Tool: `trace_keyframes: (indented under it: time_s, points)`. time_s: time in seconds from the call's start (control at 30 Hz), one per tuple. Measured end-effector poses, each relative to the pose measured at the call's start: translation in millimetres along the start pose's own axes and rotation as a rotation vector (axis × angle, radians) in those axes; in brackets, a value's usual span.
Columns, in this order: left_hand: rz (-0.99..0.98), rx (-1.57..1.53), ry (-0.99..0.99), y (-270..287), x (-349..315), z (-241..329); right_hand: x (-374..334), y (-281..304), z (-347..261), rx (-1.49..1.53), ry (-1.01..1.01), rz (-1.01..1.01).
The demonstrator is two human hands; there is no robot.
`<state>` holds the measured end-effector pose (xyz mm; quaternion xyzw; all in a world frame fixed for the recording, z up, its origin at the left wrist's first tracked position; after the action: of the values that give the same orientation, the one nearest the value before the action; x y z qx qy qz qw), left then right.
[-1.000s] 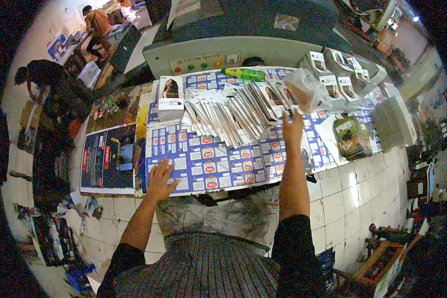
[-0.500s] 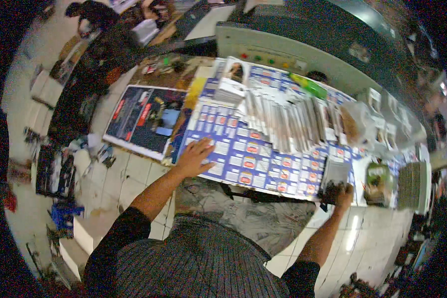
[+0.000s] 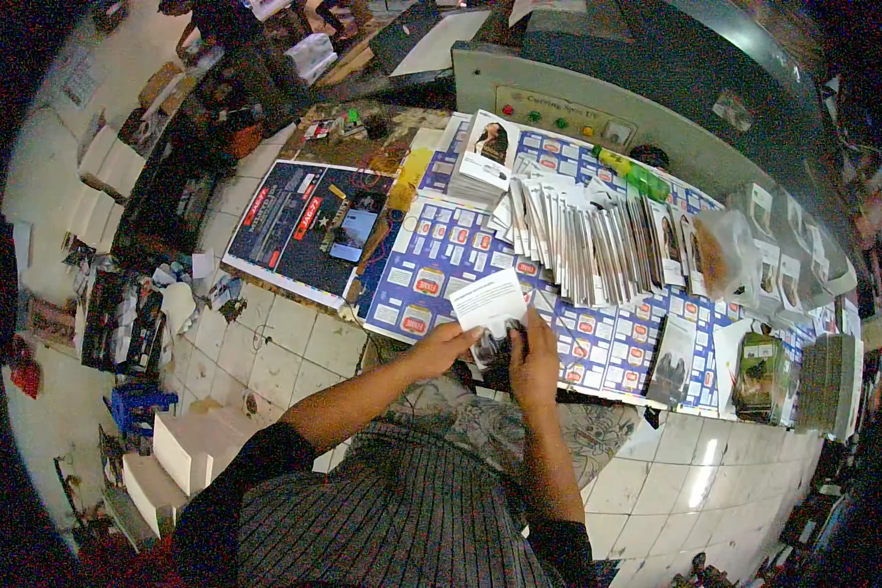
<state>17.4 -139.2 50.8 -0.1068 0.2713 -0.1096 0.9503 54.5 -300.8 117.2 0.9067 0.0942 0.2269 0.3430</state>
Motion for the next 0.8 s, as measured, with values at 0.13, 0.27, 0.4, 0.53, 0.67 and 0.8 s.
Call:
trace_keyframes:
  time_s: [0.13, 0.27, 0.4, 0.53, 0.67, 0.8]
  points:
    - [0.156, 0.153, -0.132, 21, -14, 1, -4, -14, -29, -0.162, 0.28, 0.091]
    - [0.144, 0.018, -0.048, 53, -11, -22, -6, -30, -34, -0.059, 0.14, -0.092]
    - [-0.126, -0.567, -0.045, 47, -31, 2, -3, -45, -27, 0.732, -0.239, -0.19]
    - [0.197, -0.311, -0.121, 65, -20, 2, 4, -54, -11, 1.039, -0.391, -0.088]
    - [0.526, 0.174, -0.301, 106, 10, 2, -6, -49, 70, 0.507, -0.405, 0.01]
    - [0.71, 0.709, -0.258, 72, 7, 26, 0, -52, 87, 0.162, -0.304, -0.012]
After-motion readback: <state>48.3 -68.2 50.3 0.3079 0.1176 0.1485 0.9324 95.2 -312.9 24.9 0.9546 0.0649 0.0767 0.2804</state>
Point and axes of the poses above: each hand's wrist, its own x-axis towards the middle knuckle, its own y-axis out of the back of the hand, z = x × y, the point moved 6 cm from there along x, towards the middle knuckle, and after that the axes turned 10 degrees about y, right-handed, at the moved point
